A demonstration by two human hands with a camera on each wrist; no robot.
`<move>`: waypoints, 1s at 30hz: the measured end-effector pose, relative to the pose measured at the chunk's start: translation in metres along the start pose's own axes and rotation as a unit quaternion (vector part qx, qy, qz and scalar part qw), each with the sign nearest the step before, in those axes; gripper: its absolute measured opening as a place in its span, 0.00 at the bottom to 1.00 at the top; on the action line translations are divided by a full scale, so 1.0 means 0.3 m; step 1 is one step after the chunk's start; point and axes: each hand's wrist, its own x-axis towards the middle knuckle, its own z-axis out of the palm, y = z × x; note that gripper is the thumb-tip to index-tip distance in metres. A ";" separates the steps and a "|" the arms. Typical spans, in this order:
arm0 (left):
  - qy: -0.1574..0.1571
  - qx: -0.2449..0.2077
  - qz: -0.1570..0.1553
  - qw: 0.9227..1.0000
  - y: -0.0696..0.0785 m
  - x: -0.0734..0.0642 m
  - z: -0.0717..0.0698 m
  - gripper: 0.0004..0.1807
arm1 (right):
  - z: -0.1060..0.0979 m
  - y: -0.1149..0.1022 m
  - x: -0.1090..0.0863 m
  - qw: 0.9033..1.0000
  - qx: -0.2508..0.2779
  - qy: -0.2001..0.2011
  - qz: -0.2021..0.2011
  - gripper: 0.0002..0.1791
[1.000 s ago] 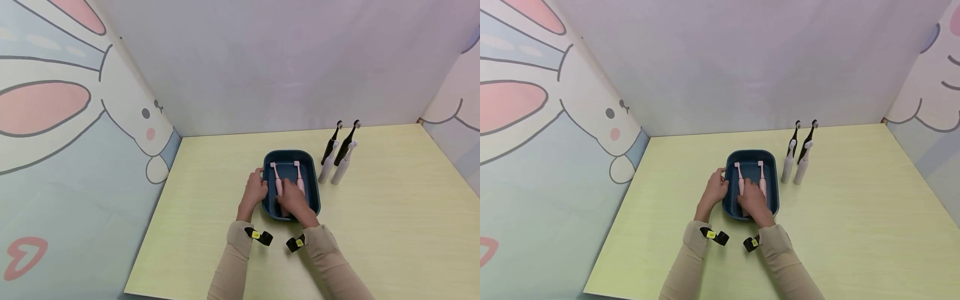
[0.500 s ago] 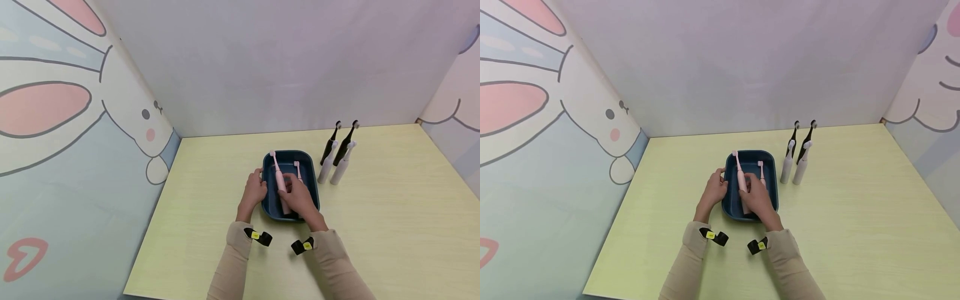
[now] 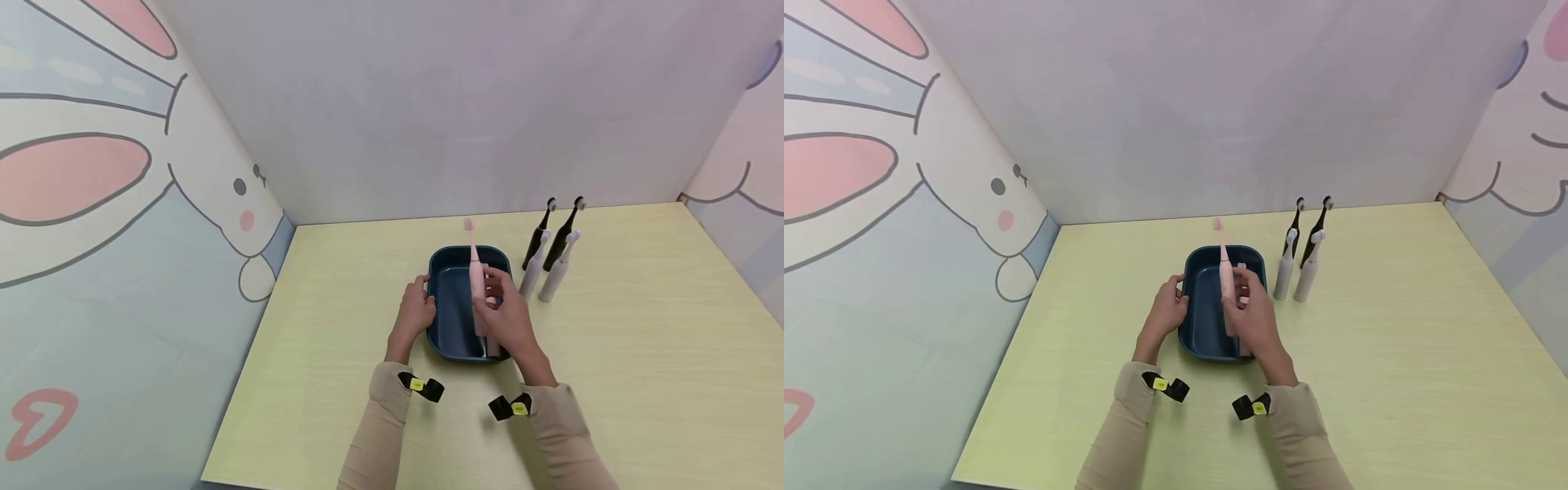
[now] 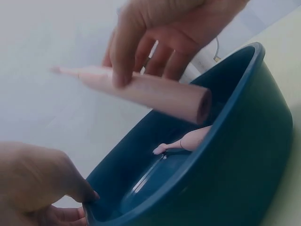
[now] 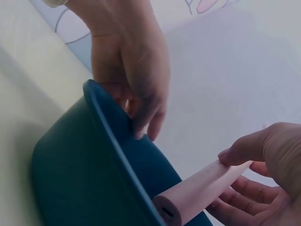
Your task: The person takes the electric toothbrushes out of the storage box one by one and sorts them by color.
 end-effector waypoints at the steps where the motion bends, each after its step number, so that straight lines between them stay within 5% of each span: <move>1: 0.000 0.000 0.000 1.000 0.000 0.000 0.000 0.25 | -0.007 0.000 -0.002 1.000 0.002 0.006 -0.004 0.29; 13: -0.002 0.004 0.001 1.000 -0.012 0.003 0.004 0.25 | -0.084 0.004 -0.016 0.998 0.025 0.051 -0.033 0.29; 30: 0.000 0.004 0.009 1.000 -0.009 0.001 0.005 0.25 | -0.173 0.029 -0.029 0.983 0.046 0.160 -0.077 0.31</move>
